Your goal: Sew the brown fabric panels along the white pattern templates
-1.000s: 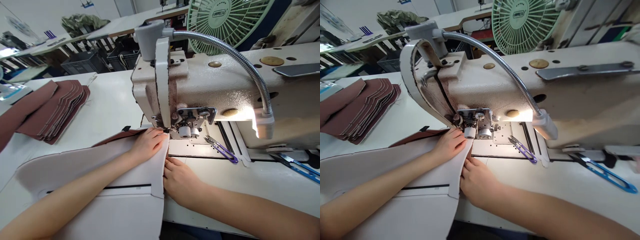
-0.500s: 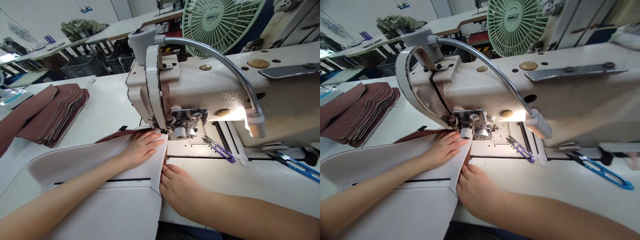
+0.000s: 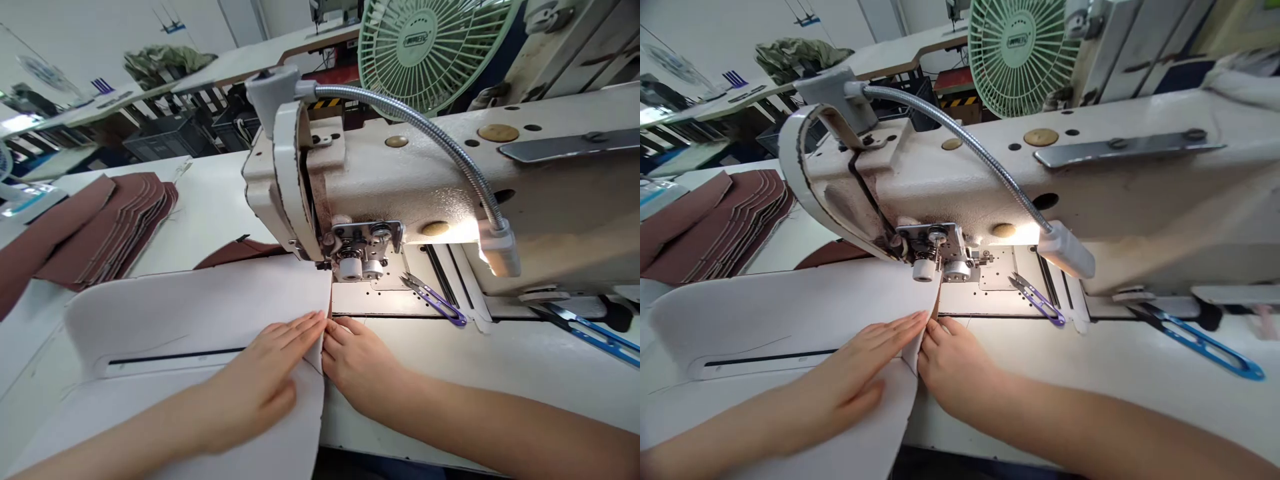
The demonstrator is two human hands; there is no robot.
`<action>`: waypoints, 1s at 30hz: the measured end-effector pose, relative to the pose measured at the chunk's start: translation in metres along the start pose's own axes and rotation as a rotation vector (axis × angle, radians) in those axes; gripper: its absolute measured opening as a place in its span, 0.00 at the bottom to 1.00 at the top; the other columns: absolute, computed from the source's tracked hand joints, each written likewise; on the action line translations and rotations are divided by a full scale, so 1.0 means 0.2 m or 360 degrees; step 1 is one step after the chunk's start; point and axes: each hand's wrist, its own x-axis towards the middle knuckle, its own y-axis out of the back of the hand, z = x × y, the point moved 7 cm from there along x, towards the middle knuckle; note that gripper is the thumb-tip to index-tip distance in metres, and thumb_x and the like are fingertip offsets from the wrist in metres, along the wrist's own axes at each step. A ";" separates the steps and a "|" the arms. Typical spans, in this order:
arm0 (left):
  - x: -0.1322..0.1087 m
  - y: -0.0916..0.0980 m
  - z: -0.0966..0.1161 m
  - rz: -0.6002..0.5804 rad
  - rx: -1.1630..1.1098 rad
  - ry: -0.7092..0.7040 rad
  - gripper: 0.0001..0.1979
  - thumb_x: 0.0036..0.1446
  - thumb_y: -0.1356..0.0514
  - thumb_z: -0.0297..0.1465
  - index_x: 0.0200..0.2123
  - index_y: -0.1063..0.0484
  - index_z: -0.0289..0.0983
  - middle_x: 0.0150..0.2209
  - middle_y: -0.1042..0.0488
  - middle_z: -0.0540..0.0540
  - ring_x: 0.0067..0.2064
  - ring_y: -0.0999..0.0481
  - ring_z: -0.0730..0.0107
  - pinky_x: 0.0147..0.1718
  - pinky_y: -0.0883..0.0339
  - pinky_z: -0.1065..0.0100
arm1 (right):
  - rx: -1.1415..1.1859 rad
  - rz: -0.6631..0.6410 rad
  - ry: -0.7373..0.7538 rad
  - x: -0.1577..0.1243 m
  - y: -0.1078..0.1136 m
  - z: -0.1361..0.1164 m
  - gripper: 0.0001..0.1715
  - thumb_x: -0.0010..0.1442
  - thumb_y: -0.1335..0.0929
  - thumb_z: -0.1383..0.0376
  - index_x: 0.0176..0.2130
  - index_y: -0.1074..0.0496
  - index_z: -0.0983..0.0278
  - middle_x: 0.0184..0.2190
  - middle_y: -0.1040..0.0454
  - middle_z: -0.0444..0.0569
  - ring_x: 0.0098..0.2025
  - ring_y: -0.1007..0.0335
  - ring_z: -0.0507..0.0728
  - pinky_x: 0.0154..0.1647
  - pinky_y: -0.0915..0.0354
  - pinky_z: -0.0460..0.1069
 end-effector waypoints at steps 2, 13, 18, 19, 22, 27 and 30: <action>-0.06 -0.04 0.07 -0.0084 -0.0064 0.0156 0.48 0.54 0.43 0.33 0.68 0.74 0.40 0.69 0.61 0.41 0.67 0.54 0.50 0.64 0.52 0.51 | -0.0013 0.0010 -0.0037 -0.01 -0.01 -0.04 0.15 0.59 0.34 0.65 0.44 0.25 0.71 0.44 0.23 0.60 0.53 0.34 0.65 0.52 0.38 0.57; -0.13 -0.09 0.08 -0.0283 -0.0259 0.0274 0.49 0.42 0.52 0.19 0.68 0.65 0.45 0.69 0.63 0.53 0.68 0.57 0.58 0.65 0.51 0.54 | 0.0071 0.0205 -0.0027 -0.10 0.02 -0.29 0.19 0.64 0.39 0.61 0.50 0.30 0.67 0.48 0.26 0.64 0.50 0.30 0.67 0.40 0.37 0.57; -0.08 -0.07 0.02 -0.0219 -0.0366 0.0346 0.45 0.45 0.54 0.18 0.68 0.61 0.44 0.68 0.57 0.51 0.68 0.56 0.61 0.65 0.52 0.52 | 0.0133 0.0070 -0.0055 -0.08 0.03 -0.19 0.24 0.62 0.38 0.60 0.55 0.35 0.69 0.53 0.32 0.69 0.55 0.36 0.69 0.44 0.39 0.59; -0.06 -0.06 0.02 -0.0207 -0.0380 0.0365 0.45 0.45 0.53 0.18 0.68 0.59 0.43 0.68 0.56 0.50 0.68 0.56 0.60 0.65 0.53 0.50 | 0.0129 0.0069 -0.0057 -0.08 0.03 -0.17 0.24 0.62 0.37 0.60 0.55 0.34 0.69 0.54 0.32 0.68 0.55 0.38 0.70 0.43 0.39 0.58; 0.00 -0.01 0.01 -0.0180 -0.0419 0.0414 0.45 0.42 0.51 0.20 0.66 0.53 0.39 0.67 0.50 0.44 0.67 0.53 0.58 0.65 0.52 0.51 | 0.0110 0.0059 -0.0035 -0.06 0.03 -0.13 0.20 0.60 0.34 0.62 0.51 0.32 0.67 0.50 0.29 0.63 0.55 0.40 0.68 0.38 0.39 0.56; 0.05 0.04 -0.01 -0.0049 -0.0509 0.0362 0.41 0.43 0.54 0.19 0.64 0.47 0.40 0.63 0.43 0.46 0.64 0.46 0.64 0.64 0.49 0.56 | 0.0039 0.0050 -0.0068 -0.04 0.04 -0.06 0.15 0.59 0.33 0.64 0.47 0.30 0.66 0.44 0.26 0.57 0.48 0.38 0.63 0.32 0.41 0.53; 0.07 0.04 -0.05 0.0053 -0.0527 0.0328 0.40 0.44 0.55 0.19 0.63 0.46 0.43 0.62 0.43 0.48 0.63 0.45 0.64 0.63 0.47 0.57 | 0.0003 0.0023 -0.0078 -0.04 0.04 -0.02 0.17 0.59 0.33 0.64 0.49 0.30 0.65 0.48 0.27 0.57 0.50 0.39 0.63 0.33 0.41 0.53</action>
